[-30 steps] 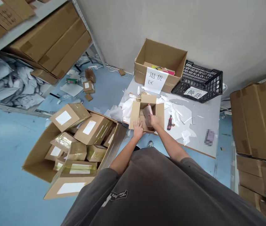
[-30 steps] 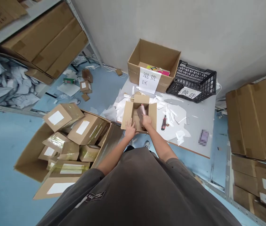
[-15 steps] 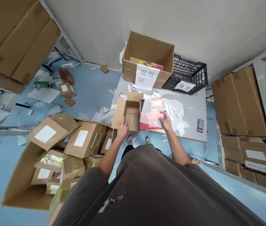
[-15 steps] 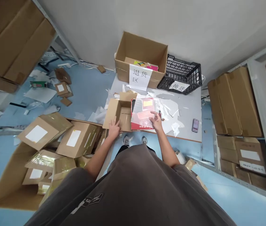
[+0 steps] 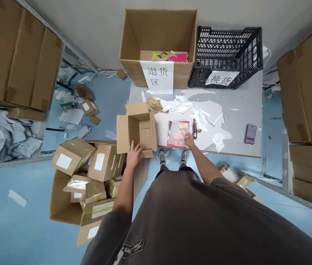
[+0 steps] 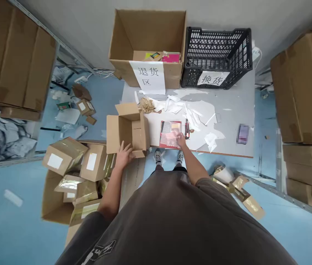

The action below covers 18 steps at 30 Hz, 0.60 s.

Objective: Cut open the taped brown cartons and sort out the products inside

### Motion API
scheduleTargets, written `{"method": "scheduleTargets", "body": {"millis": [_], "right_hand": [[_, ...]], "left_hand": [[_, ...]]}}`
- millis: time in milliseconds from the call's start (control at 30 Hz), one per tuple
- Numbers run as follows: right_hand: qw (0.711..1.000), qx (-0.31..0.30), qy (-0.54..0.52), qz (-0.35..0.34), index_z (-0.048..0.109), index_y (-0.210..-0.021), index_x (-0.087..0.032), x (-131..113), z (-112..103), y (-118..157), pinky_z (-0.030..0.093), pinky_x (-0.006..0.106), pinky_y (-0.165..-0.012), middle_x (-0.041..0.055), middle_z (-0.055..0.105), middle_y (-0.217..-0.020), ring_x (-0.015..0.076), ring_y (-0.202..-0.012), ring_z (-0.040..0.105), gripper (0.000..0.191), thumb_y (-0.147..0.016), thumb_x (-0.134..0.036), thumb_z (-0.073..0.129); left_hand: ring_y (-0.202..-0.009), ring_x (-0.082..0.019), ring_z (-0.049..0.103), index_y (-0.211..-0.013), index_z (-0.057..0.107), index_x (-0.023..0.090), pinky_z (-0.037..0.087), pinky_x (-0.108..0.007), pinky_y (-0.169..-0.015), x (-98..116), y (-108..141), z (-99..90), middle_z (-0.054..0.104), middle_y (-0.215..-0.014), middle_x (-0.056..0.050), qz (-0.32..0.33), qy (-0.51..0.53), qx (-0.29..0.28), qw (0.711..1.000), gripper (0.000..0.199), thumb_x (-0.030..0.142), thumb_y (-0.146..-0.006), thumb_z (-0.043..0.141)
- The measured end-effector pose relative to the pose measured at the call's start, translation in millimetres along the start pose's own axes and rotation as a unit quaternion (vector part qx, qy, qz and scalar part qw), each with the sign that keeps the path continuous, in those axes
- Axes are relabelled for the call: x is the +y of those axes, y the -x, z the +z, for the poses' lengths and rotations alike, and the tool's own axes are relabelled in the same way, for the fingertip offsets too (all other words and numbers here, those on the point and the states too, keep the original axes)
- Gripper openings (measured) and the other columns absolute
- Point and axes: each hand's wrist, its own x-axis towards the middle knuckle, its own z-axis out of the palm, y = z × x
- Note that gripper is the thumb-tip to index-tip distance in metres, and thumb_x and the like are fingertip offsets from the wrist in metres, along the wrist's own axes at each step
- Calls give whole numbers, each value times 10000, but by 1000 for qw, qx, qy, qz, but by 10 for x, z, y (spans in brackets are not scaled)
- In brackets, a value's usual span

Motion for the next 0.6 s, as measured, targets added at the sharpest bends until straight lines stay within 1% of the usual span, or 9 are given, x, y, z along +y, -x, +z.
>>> {"method": "scheduleTargets", "body": {"millis": [33, 100, 200, 233, 267, 333, 433, 500, 600], "right_hand": [[1000, -7, 22, 2, 613, -1065, -216, 36, 9, -11, 586, 369, -892, 56, 672, -981, 240, -928, 642, 227, -857, -258, 533], [996, -18, 77, 27, 654, -1133, -200, 93, -26, -12, 569, 387, -961, 109, 684, -1156, 267, -1042, 650, 290, -859, -262, 584], [982, 4, 182, 54, 653, -1293, -185, 187, -181, -26, 554, 417, -1003, 174, 621, -1362, 316, -1182, 632, 402, -913, -318, 636], [978, 27, 197, 59, 640, -1325, -178, 227, -245, -49, 549, 432, -1017, 186, 603, -1394, 329, -1216, 619, 415, -939, -328, 624], [976, 50, 203, 62, 628, -1345, -172, 272, -306, -84, 542, 446, -1035, 193, 592, -1412, 338, -1243, 604, 415, -962, -329, 604], [973, 76, 208, 71, 607, -1370, -160, 364, -402, -183, 534, 467, -1056, 201, 577, -1438, 351, -1273, 581, 423, -980, -326, 591], [971, 61, 216, 88, 579, -1408, -148, 491, -444, -349, 541, 471, -1042, 208, 575, -1435, 356, -1256, 578, 477, -963, -312, 628], [970, 53, 220, 87, 570, -1422, -149, 580, -439, -416, 545, 457, -1024, 205, 582, -1405, 345, -1221, 588, 479, -961, -273, 617], [970, 68, 220, 80, 583, -1400, -161, 778, -513, -401, 538, 436, -1025, 188, 592, -1349, 327, -1195, 589, 435, -974, -244, 593]], "left_hand": [[-1703, -423, 227, -1351, 756, 257, 347, -659, -1329, 60, 24, -34, 610, -1633, -112, -9, 8, 9, 1000, 512, 271, -841, 795], [-1673, -399, 315, -1475, 676, 227, 399, -605, -1313, 268, 63, -75, 623, -1607, -141, -31, 28, 76, 996, 568, 278, -912, 724], [-1532, -363, 521, -1504, 640, 193, 471, -543, -1261, 834, 60, -34, 620, -1556, -189, -70, 62, 213, 973, 494, 309, -1025, 602], [-1465, -359, 580, -1474, 660, 194, 511, -528, -1216, 1074, 33, 4, 638, -1509, -200, -73, 70, 230, 968, 457, 313, -1039, 586], [-1412, -348, 617, -1445, 681, 201, 529, -506, -1191, 1325, -10, 51, 656, -1465, -199, -62, 76, 227, 969, 422, 306, -1051, 568], [-1377, -324, 634, -1433, 699, 225, 517, -465, -1201, 1803, -146, 161, 671, -1441, -180, 2, 80, 174, 982, 402, 289, -1073, 530], [-1424, -303, 596, -1506, 662, 229, 486, -429, -1239, 2294, -450, 363, 642, -1518, -159, 85, 81, 79, 990, 456, 268, -1086, 489], [-1493, -313, 541, -1544, 628, 209, 451, -458, -1279, 2405, -670, 524, 576, -1615, -161, 93, 76, 35, 992, 491, 260, -1075, 493], [-1602, -372, 420, -1615, 550, 177, 387, -534, -1327, 2328, -940, 782, 441, -1740, -178, 53, 69, -8, 996, 603, 323, -1033, 601]]}}
